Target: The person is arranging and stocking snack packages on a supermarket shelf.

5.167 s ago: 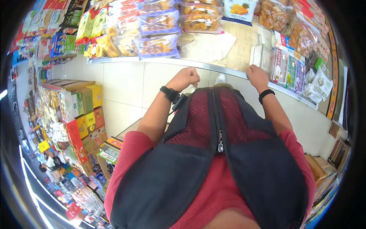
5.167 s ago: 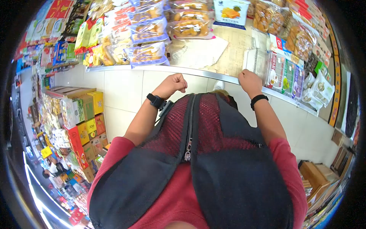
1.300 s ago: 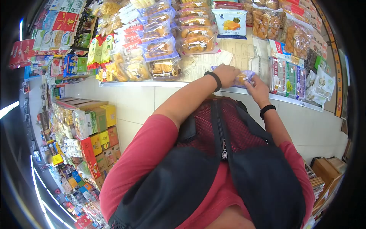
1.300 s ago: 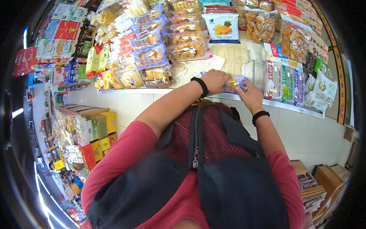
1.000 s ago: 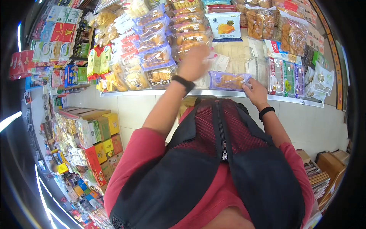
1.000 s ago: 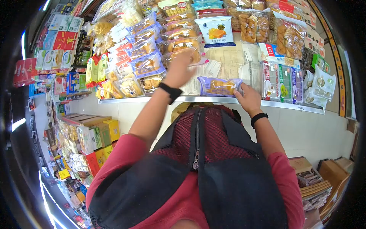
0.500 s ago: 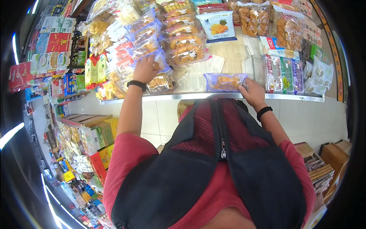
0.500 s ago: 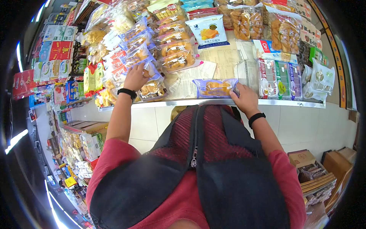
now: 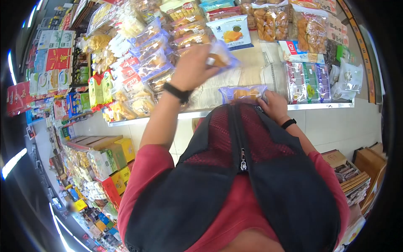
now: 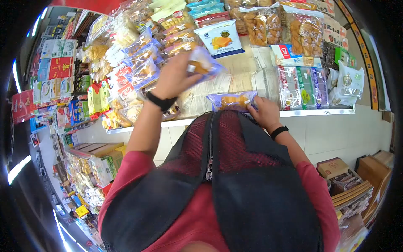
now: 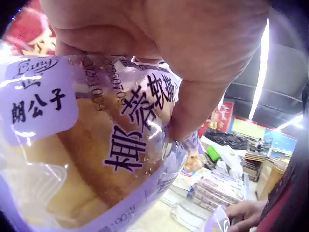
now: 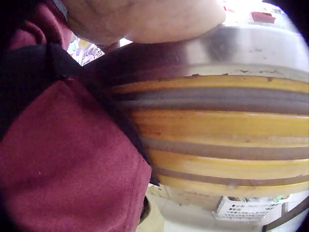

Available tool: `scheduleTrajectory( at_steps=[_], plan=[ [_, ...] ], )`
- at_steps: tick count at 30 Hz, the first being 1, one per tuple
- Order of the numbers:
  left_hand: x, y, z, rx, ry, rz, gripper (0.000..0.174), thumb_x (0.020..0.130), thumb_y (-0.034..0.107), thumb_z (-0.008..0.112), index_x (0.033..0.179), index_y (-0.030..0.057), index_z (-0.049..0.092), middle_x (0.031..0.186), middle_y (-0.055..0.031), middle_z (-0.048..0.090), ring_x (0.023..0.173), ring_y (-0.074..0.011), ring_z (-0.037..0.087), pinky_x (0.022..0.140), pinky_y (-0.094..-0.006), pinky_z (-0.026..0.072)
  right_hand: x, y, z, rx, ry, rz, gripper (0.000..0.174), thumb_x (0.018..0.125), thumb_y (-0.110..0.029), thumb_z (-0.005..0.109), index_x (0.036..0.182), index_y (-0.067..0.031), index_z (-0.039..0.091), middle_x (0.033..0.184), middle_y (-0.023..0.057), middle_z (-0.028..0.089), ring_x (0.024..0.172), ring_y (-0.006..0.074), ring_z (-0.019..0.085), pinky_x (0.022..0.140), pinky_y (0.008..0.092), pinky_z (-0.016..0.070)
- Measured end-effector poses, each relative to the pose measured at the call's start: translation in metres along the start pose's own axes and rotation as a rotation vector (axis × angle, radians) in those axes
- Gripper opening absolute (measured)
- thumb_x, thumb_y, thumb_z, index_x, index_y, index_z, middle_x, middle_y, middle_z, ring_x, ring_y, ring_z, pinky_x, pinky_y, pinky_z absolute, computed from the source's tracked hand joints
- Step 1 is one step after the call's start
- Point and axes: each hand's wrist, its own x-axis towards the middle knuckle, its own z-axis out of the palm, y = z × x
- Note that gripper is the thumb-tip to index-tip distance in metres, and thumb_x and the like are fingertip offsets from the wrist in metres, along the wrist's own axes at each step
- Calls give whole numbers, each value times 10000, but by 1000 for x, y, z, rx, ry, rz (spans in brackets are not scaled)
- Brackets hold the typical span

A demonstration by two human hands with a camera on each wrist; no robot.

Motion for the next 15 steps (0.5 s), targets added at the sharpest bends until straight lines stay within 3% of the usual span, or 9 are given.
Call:
scheduleTrajectory(
  at_steps=[2,3,5,6,8,11,15],
  plan=[
    [26,13,36,-21,-10,121,458,781,323,722,1108,52,551,976,-187,617,908,-368,638,759,-473,517,-3,-1,1,13,42,-36,389,863,-385,660,1093,-75,611,856,135,636,792,348,631,682,462,496],
    [35,20,51,-27,-23,134,458,781,323,722,1108,52,551,976,-187,617,908,-368,638,759,-473,517,-3,-2,1,7,36,-19,393,859,-379,666,1103,-76,609,856,135,634,793,349,629,685,457,497],
    [47,32,75,15,-245,90,448,779,323,711,1094,47,550,999,-197,616,928,-363,643,780,-466,523,-5,-4,-1,16,37,-3,396,854,-377,671,1106,-77,610,851,133,633,793,348,628,684,458,496],
    [49,33,90,19,-245,94,448,779,323,711,1094,47,550,999,-197,616,928,-363,643,780,-466,523,-2,-5,-1,22,42,-9,399,849,-375,676,1109,-79,610,847,132,631,792,347,627,684,458,496],
    [46,27,121,23,-449,36,599,768,343,737,1230,39,507,1050,-227,602,1020,-386,625,842,-456,520,-1,-5,-2,11,28,-3,402,842,-370,682,1114,-82,611,841,128,630,788,345,626,683,456,496],
    [37,8,146,-93,-372,53,694,764,367,739,1309,30,474,1094,-248,600,1018,-402,622,861,-461,515,-1,-4,0,-7,34,-16,403,838,-367,683,1115,-83,612,831,124,629,784,342,627,682,452,497],
    [33,6,122,-163,-392,47,751,785,375,727,1377,22,430,1168,-262,590,1074,-408,600,905,-460,500,1,-4,-1,-18,-4,-15,429,850,-382,673,1153,-90,588,827,124,636,784,337,628,674,450,495]
  ],
)
